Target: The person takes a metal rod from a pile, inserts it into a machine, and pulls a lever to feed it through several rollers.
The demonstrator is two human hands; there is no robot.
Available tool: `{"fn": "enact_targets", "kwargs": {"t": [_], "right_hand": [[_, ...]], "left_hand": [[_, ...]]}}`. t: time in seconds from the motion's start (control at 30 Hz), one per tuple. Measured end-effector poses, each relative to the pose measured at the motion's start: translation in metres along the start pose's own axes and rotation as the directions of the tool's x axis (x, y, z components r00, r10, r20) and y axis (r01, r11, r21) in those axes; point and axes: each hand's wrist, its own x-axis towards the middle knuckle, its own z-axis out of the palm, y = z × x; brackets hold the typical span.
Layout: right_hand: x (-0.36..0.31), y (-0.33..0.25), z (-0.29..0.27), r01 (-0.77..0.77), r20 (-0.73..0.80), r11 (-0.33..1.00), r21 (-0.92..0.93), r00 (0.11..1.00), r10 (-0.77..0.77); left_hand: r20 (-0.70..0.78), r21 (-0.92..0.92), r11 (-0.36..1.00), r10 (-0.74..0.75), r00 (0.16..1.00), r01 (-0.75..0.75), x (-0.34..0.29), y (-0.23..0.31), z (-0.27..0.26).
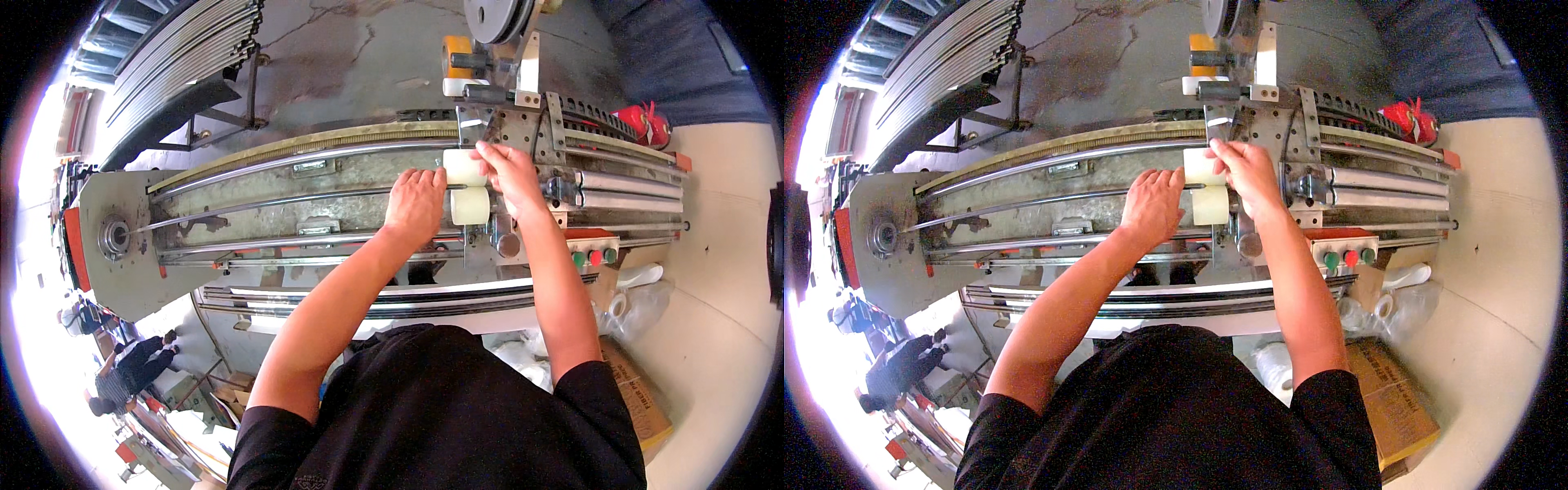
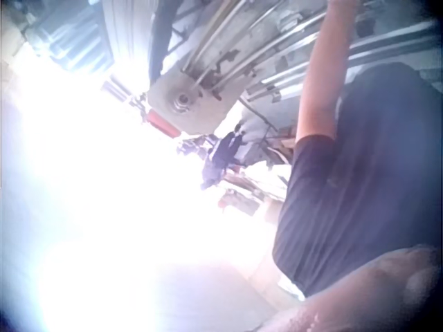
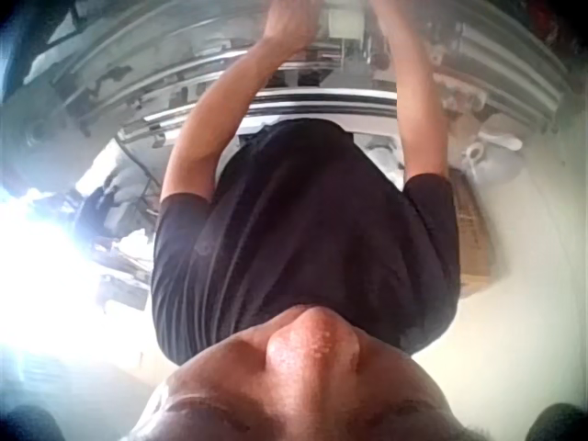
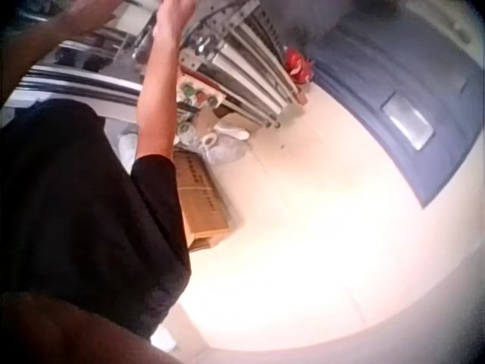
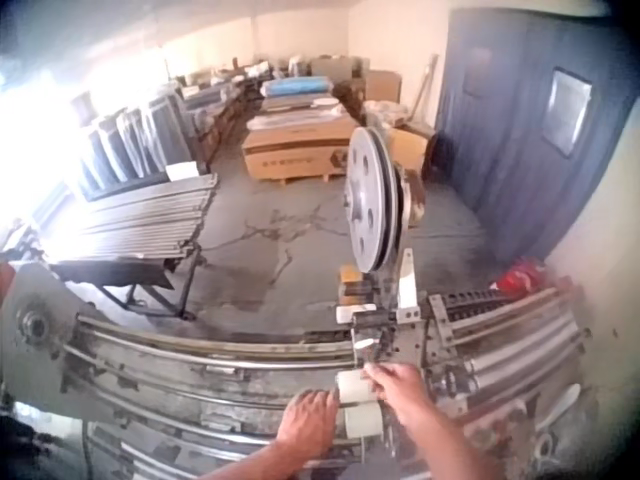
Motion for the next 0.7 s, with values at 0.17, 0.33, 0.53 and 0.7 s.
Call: {"fn": "enact_targets", "kwargs": {"t": [0.17, 0.33, 0.53, 0.7], "right_hand": [[-0.050, 0.010, -0.014, -0.205, 0.115, 0.951, 0.229, 0.976, 0.183], [-0.107, 0.035, -0.011, -0.331, 0.169, 0.891, 0.312, 0.942, 0.291], [-0.160, 0.094, 0.001, -0.245, 0.125, 0.943, 0.225, 0.967, 0.222], [-0.179, 0.176, 0.001, -0.117, -0.072, 0.937, 0.330, 0.986, 0.149]], "left_hand": [[0.005, 0.010, 0.999, -0.032, 0.999, 0.032, 0.000, 0.001, 0.000], [-0.011, 0.012, 1.000, -0.023, 1.000, 0.023, -0.004, 0.002, -0.004], [-0.018, 0.003, 1.000, -0.004, 1.000, 0.004, -0.001, 0.002, -0.001], [0.012, 0.038, 0.998, -0.041, 0.999, 0.041, 0.000, 0.007, -0.004]]}}
